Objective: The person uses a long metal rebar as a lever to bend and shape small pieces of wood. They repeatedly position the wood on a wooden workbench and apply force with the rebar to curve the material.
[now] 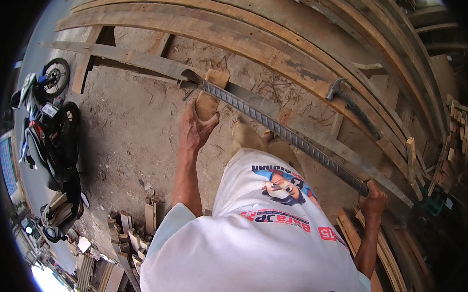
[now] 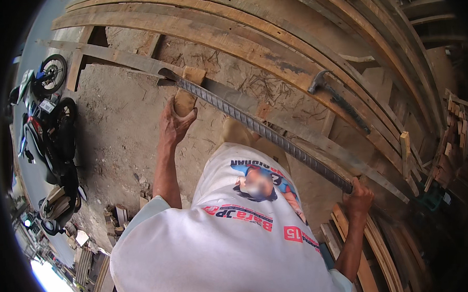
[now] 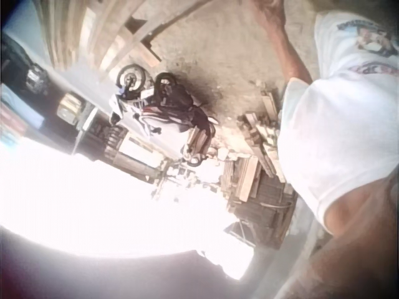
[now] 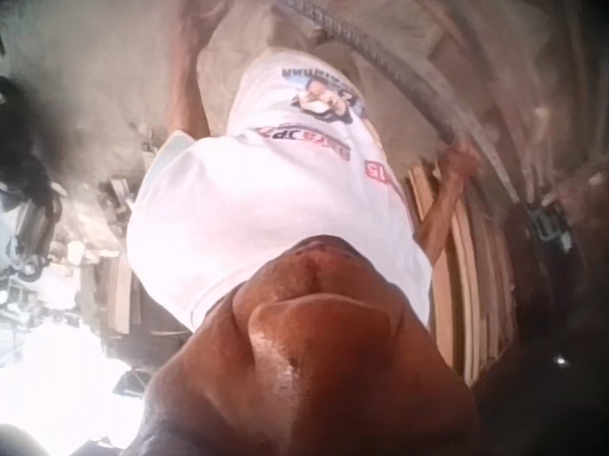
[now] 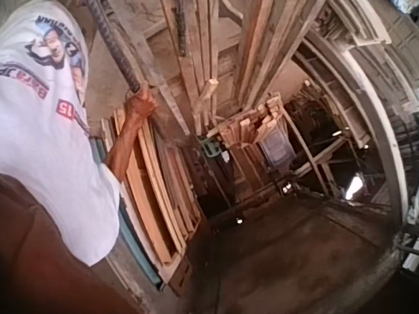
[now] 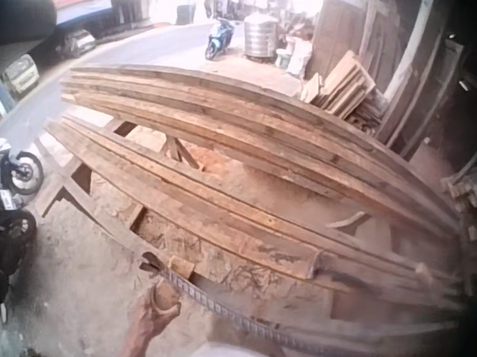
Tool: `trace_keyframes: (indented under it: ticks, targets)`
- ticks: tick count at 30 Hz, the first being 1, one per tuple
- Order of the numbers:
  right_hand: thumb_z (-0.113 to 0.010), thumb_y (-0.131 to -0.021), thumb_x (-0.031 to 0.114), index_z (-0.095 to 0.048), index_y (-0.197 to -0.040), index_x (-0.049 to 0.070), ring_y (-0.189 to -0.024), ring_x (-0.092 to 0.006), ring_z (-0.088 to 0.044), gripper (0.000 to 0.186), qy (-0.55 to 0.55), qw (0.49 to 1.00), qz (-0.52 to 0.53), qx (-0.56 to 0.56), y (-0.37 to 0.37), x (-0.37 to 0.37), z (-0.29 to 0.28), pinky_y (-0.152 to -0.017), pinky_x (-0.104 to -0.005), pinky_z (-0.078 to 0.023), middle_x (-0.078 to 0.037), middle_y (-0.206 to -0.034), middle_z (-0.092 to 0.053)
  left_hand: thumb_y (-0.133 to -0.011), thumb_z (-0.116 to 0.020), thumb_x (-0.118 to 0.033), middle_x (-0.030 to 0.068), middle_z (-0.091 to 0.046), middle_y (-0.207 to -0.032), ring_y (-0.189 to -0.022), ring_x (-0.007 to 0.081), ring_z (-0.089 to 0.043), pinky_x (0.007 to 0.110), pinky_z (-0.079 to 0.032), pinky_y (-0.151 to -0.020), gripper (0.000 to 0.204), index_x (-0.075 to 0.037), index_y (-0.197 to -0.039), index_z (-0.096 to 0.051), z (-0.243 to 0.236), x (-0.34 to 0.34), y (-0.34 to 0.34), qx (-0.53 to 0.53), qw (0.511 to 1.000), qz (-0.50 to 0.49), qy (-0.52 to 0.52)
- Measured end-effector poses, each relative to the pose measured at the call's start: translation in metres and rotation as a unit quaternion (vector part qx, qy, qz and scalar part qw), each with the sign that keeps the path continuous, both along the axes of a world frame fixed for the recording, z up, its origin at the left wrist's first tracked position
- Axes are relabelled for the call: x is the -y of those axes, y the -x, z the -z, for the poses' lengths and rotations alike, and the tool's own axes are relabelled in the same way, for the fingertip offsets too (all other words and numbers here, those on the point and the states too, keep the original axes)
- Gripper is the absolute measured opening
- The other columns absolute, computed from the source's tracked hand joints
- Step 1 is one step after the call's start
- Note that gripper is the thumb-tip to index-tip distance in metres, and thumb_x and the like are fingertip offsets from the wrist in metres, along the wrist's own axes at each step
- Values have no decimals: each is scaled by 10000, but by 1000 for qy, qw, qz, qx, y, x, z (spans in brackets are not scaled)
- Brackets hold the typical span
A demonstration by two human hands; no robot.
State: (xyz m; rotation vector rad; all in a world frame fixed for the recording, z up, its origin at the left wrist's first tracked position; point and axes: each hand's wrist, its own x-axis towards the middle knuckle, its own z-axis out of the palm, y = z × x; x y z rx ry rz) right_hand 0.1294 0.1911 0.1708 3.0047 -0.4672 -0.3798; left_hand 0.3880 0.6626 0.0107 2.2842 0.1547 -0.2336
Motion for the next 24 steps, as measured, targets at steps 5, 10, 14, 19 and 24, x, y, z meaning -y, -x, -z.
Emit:
trace_keyframes:
  ticks: [5,10,14,19,24]
  targets:
    - [-819,-721,105,-612,-904,53,-827,-430,-679,282,-31,997,39,-59,-4,-11,-6,-689,-505,-512,-193,-818,-685,-744,-807,-323,239,-693,-1102,-984,379,-694,448,-547,-847,713,-32,-1341,-545,6,-3,2,-3,1000,-7,-14]
    - [-830,-740,113,-598,-943,23,-866,-430,-690,321,-90,991,-6,-96,-36,-51,-13,-708,-508,-527,-208,-866,-698,-730,-803,-318,240,-695,-1113,-1007,384,-694,452,-546,-856,726,-32,-1344,-541,-5,2,-1,-29,999,-6,-28]
    - [-816,-739,69,-597,-964,26,-842,-428,-692,317,-84,993,6,-86,-32,-52,14,-702,-510,-525,-202,-839,-694,-728,-792,-322,243,-698,-1098,-996,395,-694,458,-547,-851,729,-42,-1352,-538,-6,1,-5,-58,998,1,-9]
    - [-821,-703,63,-621,-984,50,-801,-426,-692,345,-102,990,-3,-97,-35,-57,-10,-670,-512,-525,-204,-809,-693,-740,-779,-318,254,-695,-1089,-991,397,-692,467,-543,-853,743,-49,-1376,-506,-20,2,-12,-67,997,17,-40]
    - [-819,-715,72,-614,-970,50,-783,-434,-687,328,-96,993,0,-71,-22,-56,30,-664,-519,-523,-201,-812,-696,-754,-774,-330,264,-671,-1105,-994,396,-673,467,-533,-857,785,-35,-1403,-445,-21,-1,-15,-104,992,51,-57]
